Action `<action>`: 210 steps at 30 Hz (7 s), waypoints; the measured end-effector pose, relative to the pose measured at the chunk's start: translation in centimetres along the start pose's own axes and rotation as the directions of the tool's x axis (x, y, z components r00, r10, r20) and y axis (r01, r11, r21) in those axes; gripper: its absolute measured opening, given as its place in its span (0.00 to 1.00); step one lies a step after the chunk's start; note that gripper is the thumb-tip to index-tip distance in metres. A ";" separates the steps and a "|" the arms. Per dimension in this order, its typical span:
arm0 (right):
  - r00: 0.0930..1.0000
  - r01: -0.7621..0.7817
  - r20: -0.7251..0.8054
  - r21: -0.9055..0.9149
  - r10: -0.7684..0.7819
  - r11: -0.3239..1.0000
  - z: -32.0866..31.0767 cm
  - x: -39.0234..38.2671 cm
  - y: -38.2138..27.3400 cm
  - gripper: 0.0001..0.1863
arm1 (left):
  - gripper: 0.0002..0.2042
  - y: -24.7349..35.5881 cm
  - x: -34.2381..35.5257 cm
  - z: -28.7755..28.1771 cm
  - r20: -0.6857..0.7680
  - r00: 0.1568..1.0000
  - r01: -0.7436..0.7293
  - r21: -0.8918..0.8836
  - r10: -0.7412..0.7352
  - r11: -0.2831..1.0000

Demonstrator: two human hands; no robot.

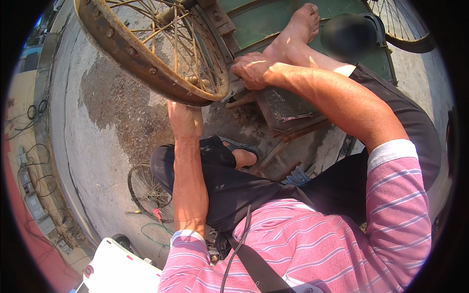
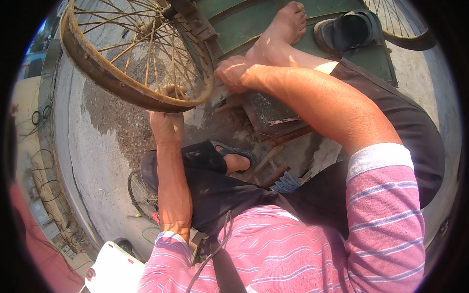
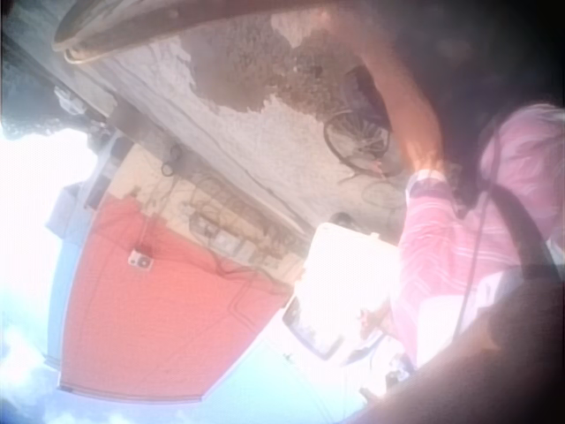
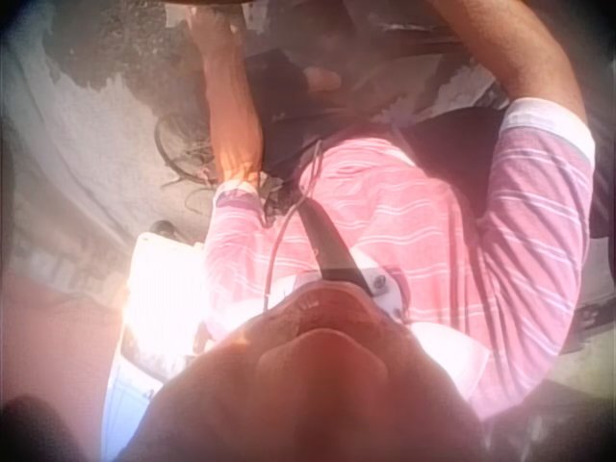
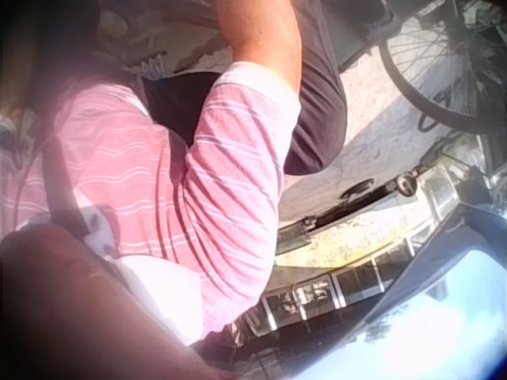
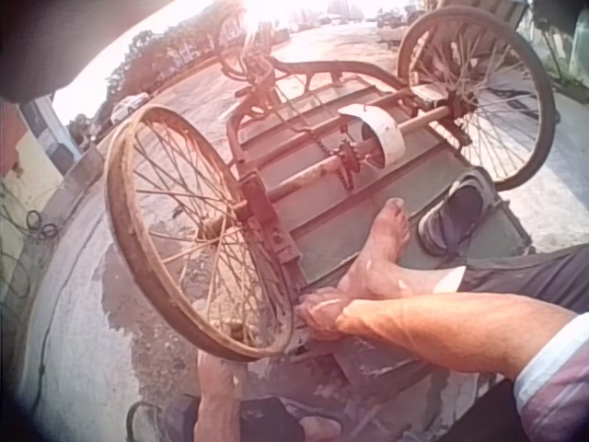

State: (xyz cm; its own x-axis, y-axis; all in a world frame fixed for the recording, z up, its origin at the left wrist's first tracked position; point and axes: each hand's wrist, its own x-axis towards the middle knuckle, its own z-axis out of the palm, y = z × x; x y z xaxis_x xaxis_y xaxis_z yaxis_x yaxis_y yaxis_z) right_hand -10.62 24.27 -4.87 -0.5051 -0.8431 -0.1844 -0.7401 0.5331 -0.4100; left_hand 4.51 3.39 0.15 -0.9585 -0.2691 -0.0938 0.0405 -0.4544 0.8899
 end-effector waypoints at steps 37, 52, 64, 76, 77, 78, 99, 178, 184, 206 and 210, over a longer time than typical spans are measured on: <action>1.000 0.000 0.009 -0.037 0.001 0.999 0.6 0.4 0.3 0.12 | 0.14 -1.2 0.4 0.2 -0.087 0.995 0.061 0.114 -0.051 0.992; 1.000 -0.014 0.021 -0.013 0.014 1.000 0.8 0.5 0.6 0.12 | 0.14 2.0 1.4 2.9 -0.312 0.830 0.354 -0.345 -0.462 0.869; 1.000 -0.007 0.017 -0.025 0.007 1.000 0.7 0.5 0.5 0.11 | 0.14 -1.0 0.4 0.4 -0.078 0.994 0.083 0.126 -0.074 0.989; 0.999 -0.007 0.039 -0.041 0.008 0.999 0.7 0.7 0.6 0.12 | 0.14 -1.0 0.4 0.7 -0.129 0.988 0.098 0.140 -0.080 0.985; 0.999 -0.006 0.042 -0.045 0.008 0.999 0.7 0.7 0.5 0.12 | 0.14 -0.9 0.4 1.0 -0.142 0.987 0.095 0.132 -0.076 0.987; 0.999 -0.009 0.050 -0.048 0.011 0.999 0.6 0.7 0.5 0.12 | 0.14 -0.9 0.3 1.2 -0.156 0.985 0.096 0.120 -0.077 0.988; 0.999 0.026 -0.025 -0.042 -0.027 0.999 0.3 0.2 0.2 0.11 | 0.11 -1.7 0.6 0.5 -0.101 0.995 0.025 0.101 -0.015 0.995; 0.999 0.029 -0.041 -0.083 -0.033 0.996 0.9 0.9 0.5 0.13 | 0.25 -4.6 1.8 -2.4 -0.062 0.997 0.064 0.333 -0.046 0.941; 0.999 0.001 0.045 -0.082 0.003 0.997 0.5 1.0 0.2 0.13 | 0.33 -4.5 1.8 -2.9 -0.065 0.993 0.115 0.278 -0.100 0.954; 0.998 -0.003 0.055 -0.078 0.008 0.997 -0.2 0.6 -0.1 0.14 | 0.27 -4.3 1.6 -2.1 -0.064 0.994 0.105 0.215 -0.094 0.971; 0.999 0.002 0.045 -0.073 0.001 0.997 0.3 0.7 0.3 0.14 | 0.24 -4.3 1.6 -2.3 -0.056 0.993 0.111 0.229 -0.101 0.967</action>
State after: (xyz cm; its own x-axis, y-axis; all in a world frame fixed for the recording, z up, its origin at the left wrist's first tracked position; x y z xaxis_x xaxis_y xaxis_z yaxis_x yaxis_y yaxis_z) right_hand -11.07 23.78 -5.40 -0.4857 -0.8448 -0.2248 -0.7716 0.5351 -0.3440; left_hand 3.43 2.94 -4.85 -0.9404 -0.2691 -0.2079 -0.1317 -0.2752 0.9523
